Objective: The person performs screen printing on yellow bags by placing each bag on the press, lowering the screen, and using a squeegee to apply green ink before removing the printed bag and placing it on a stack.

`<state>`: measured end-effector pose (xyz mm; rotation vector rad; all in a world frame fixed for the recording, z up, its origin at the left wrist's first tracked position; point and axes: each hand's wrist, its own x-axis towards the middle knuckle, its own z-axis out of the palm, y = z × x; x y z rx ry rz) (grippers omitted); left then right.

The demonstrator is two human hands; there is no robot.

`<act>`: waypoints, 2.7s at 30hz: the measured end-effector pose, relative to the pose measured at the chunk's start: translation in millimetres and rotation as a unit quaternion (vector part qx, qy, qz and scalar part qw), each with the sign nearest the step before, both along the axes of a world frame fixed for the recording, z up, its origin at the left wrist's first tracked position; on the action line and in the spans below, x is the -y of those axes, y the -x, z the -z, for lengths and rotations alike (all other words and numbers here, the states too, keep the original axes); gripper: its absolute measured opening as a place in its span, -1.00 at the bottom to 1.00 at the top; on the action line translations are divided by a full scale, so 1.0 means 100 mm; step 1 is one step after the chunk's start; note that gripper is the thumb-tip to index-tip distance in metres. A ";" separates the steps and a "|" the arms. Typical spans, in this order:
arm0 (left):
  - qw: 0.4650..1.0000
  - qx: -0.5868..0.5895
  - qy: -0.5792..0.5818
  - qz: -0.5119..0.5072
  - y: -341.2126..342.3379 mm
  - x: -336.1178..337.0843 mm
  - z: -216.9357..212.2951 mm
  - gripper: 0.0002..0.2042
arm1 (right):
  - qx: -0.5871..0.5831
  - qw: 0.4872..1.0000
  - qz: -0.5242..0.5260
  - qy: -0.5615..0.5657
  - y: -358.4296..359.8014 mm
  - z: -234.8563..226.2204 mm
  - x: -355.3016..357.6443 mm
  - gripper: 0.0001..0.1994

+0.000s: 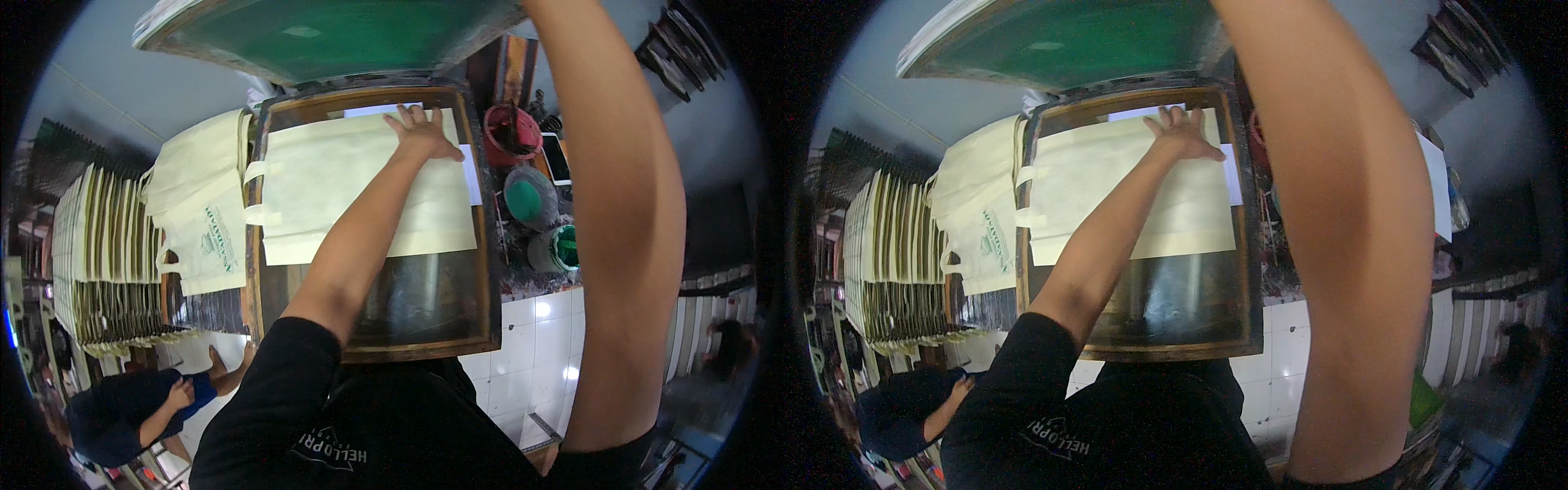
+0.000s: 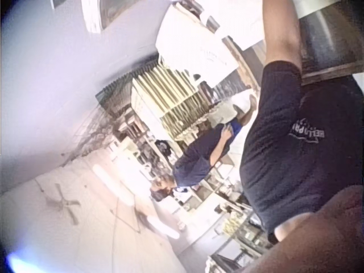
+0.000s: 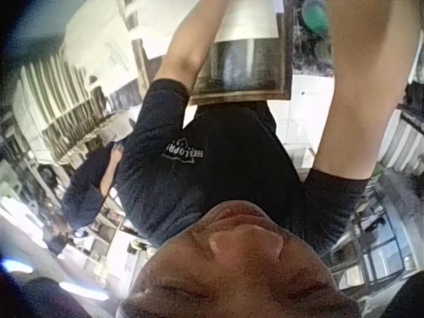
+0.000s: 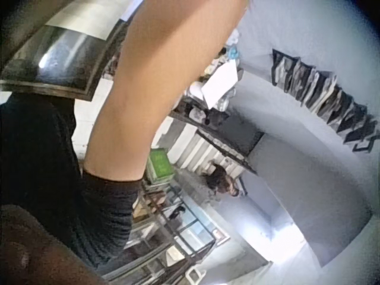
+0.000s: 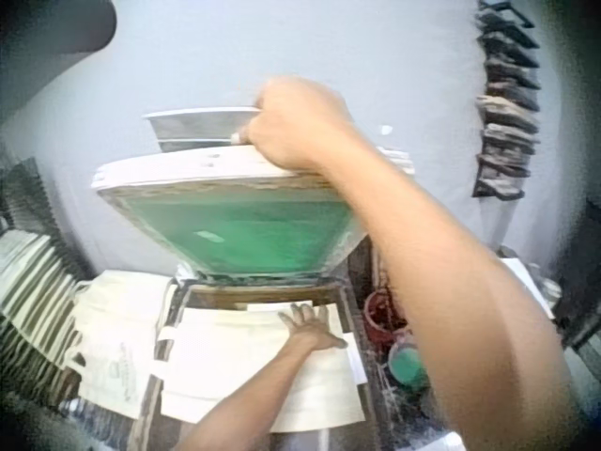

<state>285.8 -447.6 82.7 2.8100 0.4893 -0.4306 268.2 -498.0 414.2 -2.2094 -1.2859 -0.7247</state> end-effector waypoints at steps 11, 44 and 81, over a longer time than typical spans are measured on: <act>0.648 0.497 0.577 0.000 2.09 -0.33 -0.91 -0.58 | -0.133 0.984 0.115 0.006 0.84 0.53 0.32 -0.75; 0.541 0.148 0.719 -0.411 3.71 0.05 0.22 -0.54 | -0.046 0.979 -0.106 0.167 1.84 3.32 1.23 -0.84; 0.941 0.333 0.050 0.018 0.92 -2.14 -0.40 -0.68 | -0.081 0.968 0.074 0.224 -0.68 3.04 -0.55 -0.33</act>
